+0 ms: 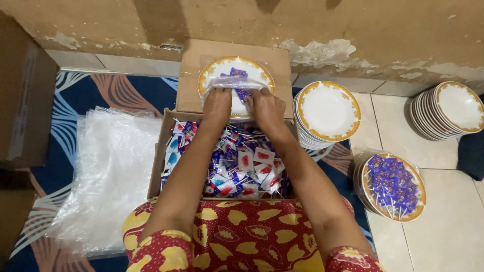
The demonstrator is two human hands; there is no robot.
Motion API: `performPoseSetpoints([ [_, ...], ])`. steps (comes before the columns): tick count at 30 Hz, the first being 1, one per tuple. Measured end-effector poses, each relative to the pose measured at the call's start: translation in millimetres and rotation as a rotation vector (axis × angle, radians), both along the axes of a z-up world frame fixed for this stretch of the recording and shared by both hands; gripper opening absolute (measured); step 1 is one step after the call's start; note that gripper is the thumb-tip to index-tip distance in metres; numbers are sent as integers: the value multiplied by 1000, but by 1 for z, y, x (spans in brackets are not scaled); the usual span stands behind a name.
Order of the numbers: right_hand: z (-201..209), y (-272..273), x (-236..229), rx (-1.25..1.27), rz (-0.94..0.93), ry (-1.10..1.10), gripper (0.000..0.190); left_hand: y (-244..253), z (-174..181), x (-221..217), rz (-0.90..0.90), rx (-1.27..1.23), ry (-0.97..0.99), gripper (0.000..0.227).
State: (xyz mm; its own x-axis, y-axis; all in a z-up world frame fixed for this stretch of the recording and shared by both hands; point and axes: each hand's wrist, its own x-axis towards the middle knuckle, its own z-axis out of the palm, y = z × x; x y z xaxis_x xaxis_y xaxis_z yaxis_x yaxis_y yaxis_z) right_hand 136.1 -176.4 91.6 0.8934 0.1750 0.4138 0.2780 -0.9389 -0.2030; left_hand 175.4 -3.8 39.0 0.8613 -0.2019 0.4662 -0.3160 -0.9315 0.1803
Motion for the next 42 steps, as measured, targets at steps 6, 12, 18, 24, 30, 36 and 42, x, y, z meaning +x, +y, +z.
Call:
performPoseSetpoints([
  [6,4,-49,-87,403,132,-186,3,18,47,-123,-124,-457,-93,18],
  [12,-117,-97,-111,-59,40,408,21,5,-82,-159,-219,-437,267,14],
  [18,-172,-109,-114,-126,-92,516,27,-27,-61,-174,-234,-184,734,35],
  [24,-148,-98,-123,-77,-134,562,27,-47,-58,-188,-78,88,817,52],
  [30,-136,-92,-129,83,-131,437,29,-29,-23,-192,23,-261,902,47],
  [36,-130,-88,-129,201,-150,454,30,-9,-45,-162,212,-618,475,9],
  [42,-121,-84,-133,205,-120,431,29,-12,-15,-141,155,-523,457,45],
])
